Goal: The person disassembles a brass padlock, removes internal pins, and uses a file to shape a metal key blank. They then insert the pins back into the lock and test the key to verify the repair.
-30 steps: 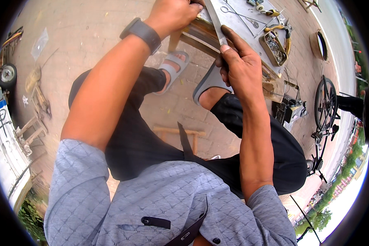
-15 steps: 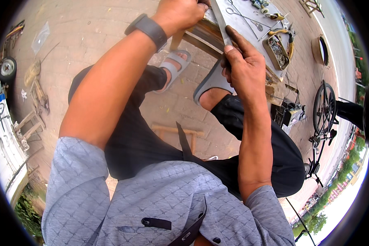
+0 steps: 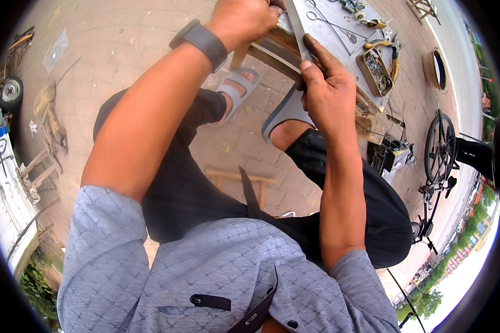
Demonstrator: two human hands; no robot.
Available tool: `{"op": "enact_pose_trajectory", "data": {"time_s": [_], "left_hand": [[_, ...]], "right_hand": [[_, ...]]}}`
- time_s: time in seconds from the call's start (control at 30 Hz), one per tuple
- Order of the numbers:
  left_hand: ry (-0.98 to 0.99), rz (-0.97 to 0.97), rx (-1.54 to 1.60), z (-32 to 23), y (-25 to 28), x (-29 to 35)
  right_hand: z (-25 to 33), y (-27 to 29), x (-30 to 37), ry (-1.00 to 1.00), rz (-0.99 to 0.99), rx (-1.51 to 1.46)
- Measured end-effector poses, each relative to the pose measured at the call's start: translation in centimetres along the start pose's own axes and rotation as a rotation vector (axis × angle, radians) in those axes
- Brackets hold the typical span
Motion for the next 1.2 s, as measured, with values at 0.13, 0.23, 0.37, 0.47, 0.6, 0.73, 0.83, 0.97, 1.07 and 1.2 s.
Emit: {"op": "enact_pose_trajectory", "data": {"time_s": [0.13,0.23,0.37,0.47,0.6,0.73,0.83,0.97,1.07,1.2], "left_hand": [[0.055,0.026,0.020,-0.6,0.8,-0.4],[0.095,0.053,0.142,-1.8,3.1,-0.5],[0.094,0.070,0.152,-1.8,3.0,-0.6],[0.087,0.059,0.138,-1.8,2.9,-0.6],[0.107,0.048,0.189,-1.6,2.8,-0.5],[0.098,0.057,0.184,-1.9,2.9,-0.5],[0.080,0.040,0.168,-1.8,2.7,-0.3],[0.059,0.023,0.096,-0.4,0.6,-0.1],[0.058,0.018,0.060,-0.5,0.6,-0.2],[0.084,0.035,0.171,-1.5,2.5,-0.5]], "right_hand": [[-0.2,0.4,-0.4,-0.002,0.012,0.022],[-0.4,0.4,-0.5,0.018,0.012,-0.006],[0.1,0.0,-1.7,-0.011,0.029,0.015],[0.4,0.4,-1.2,-0.032,-0.001,-0.063],[1.1,1.1,-0.6,-0.086,-0.004,-0.065],[0.8,0.9,-0.3,-0.043,0.015,-0.048],[0.7,0.8,0.2,-0.079,0.025,-0.060],[0.8,1.0,0.2,-0.121,0.013,-0.075],[0.8,1.0,0.4,-0.133,0.027,-0.072],[0.8,0.9,0.7,-0.135,0.025,-0.064]]}}
Point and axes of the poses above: each hand's wrist, its own x-axis away from the middle knuckle, its own y-axis out of the back of the hand, z = x × y, the point moved 3 cm from there along -x, towards the middle knuckle, and after that the axes turned 7 degrees about -x, right-handed, at the moved point
